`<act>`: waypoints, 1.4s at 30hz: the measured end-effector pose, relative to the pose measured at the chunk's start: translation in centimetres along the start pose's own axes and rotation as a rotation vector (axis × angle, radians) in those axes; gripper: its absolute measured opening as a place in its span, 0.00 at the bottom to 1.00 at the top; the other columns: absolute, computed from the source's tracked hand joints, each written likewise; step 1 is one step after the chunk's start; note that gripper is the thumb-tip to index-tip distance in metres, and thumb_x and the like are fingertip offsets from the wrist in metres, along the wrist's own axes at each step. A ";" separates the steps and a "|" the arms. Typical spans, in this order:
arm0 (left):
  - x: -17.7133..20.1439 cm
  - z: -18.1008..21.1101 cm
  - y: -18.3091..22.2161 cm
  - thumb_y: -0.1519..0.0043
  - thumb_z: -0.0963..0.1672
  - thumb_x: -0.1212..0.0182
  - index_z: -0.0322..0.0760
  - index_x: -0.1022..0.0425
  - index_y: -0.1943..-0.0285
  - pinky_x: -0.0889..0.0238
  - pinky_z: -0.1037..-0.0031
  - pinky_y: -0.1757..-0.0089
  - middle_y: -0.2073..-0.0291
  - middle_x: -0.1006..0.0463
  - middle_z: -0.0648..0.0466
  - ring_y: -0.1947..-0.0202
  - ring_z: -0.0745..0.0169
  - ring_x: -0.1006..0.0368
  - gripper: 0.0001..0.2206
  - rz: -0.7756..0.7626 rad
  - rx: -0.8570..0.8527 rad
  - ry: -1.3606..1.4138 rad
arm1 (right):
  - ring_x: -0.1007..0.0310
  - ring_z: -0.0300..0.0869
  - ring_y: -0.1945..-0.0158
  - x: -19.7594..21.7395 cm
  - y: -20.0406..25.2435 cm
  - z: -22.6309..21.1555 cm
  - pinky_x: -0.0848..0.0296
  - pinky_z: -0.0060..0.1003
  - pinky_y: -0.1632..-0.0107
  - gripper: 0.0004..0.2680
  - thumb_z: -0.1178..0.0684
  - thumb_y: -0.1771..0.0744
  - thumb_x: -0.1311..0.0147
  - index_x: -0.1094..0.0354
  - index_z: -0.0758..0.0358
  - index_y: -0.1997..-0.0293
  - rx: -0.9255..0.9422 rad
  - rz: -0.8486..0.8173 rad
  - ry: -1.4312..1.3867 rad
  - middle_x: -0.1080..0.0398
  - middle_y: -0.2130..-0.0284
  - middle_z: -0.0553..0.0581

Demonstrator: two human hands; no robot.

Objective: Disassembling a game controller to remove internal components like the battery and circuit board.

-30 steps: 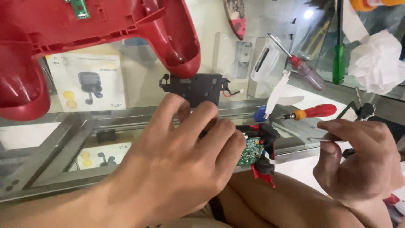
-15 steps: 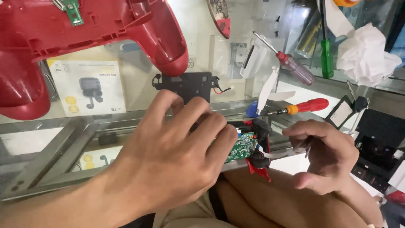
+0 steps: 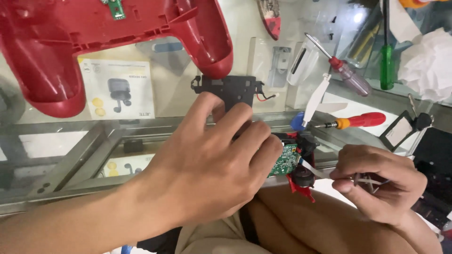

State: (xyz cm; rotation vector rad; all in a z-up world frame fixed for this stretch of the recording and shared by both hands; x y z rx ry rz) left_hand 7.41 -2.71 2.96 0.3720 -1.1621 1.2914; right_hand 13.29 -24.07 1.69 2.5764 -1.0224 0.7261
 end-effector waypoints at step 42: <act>0.4 1.7 -0.8 0.50 0.53 0.32 0.42 0.23 0.55 0.39 0.63 0.58 0.60 0.23 0.57 0.58 0.58 0.30 0.20 -0.016 -0.051 -0.078 | 0.35 0.36 0.78 0.1 3.3 4.4 0.36 0.25 0.74 0.28 0.28 0.32 0.54 0.39 0.74 0.52 0.048 0.350 -0.155 0.34 0.69 0.59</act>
Point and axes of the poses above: each hand's wrist, its own y-axis away from the middle knuckle, its own x-axis out of the back of the hand, z = x × y, the point moved 9 cm from there along -y, towards the middle knuckle
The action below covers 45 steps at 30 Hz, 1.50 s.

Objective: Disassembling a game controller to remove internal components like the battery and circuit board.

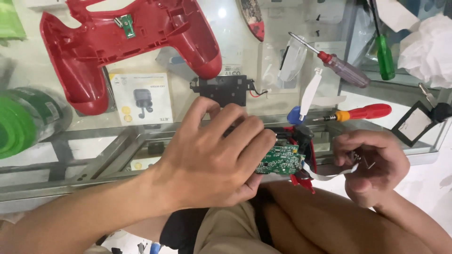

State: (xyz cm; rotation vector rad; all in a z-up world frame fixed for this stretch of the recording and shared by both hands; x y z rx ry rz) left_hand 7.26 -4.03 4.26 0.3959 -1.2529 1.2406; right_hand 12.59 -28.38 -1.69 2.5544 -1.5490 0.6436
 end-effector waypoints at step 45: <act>-1.5 -0.3 0.2 0.45 0.59 0.27 0.45 0.23 0.52 0.40 0.64 0.58 0.57 0.21 0.58 0.56 0.58 0.28 0.24 -0.102 0.052 0.000 | 0.42 0.37 0.80 -3.3 -2.1 -2.2 0.44 0.30 0.73 0.05 0.55 0.38 0.37 0.26 0.66 0.66 -0.111 -0.346 0.013 0.28 0.78 0.53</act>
Point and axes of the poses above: each hand's wrist, its own y-axis away from the middle knuckle, its own x-axis out of the back of the hand, z = x × y, the point moved 9 cm from there along -y, towards the middle knuckle
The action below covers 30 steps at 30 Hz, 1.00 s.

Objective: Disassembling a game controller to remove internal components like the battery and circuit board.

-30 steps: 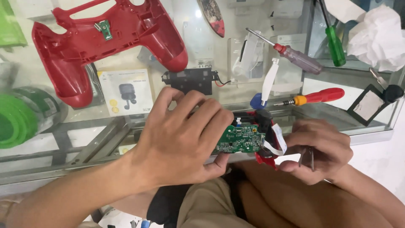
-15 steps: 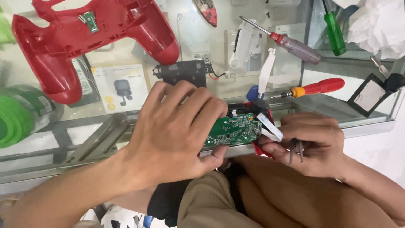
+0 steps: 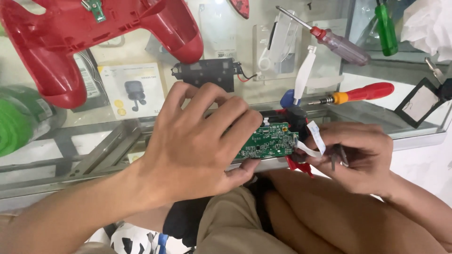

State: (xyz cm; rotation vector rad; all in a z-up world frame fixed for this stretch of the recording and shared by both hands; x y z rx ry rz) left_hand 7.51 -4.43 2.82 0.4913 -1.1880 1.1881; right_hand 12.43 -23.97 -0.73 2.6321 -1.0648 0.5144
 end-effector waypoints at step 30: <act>0.3 -0.8 1.1 0.47 0.60 0.22 0.47 0.24 0.50 0.43 0.67 0.58 0.56 0.26 0.62 0.58 0.59 0.34 0.26 0.111 0.028 -0.047 | 0.34 0.47 0.75 0.0 3.0 1.2 0.35 0.38 0.67 0.13 0.49 0.36 0.48 0.31 0.75 0.67 0.158 0.136 0.266 0.37 0.83 0.56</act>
Point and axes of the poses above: each hand's wrist, its own y-axis away from the middle knuckle, its own x-axis out of the back of the hand, z = x × y, the point moved 9 cm from there along -y, towards the middle knuckle
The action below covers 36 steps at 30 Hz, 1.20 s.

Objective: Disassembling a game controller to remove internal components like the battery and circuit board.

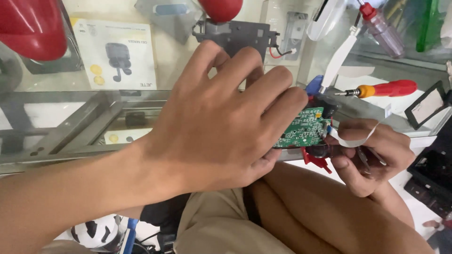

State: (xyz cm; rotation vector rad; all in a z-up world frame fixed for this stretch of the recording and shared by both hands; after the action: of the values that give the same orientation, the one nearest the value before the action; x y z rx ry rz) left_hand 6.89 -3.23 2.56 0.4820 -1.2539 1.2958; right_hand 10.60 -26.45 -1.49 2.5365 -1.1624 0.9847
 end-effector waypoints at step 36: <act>1.6 -4.6 0.3 0.24 0.49 0.46 0.36 0.26 0.51 0.47 0.64 0.74 0.66 0.28 0.54 0.71 0.55 0.35 0.13 0.386 0.028 0.386 | 0.24 0.56 0.54 -2.4 -6.1 -10.6 0.26 0.51 0.44 0.27 0.34 0.35 0.29 0.23 0.70 0.41 0.218 -0.439 0.731 0.23 0.47 0.69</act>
State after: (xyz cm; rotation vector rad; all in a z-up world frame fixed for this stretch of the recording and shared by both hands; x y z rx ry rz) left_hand 8.22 1.47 2.29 -0.0031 -1.0298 1.6397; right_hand 8.65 -16.45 5.68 2.0885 -0.2937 1.7424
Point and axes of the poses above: each hand's wrist, its own y-axis away from the middle knuckle, its own x-axis out of the back of the hand, z = x × y, the point moved 9 cm from there along -y, towards the middle knuckle
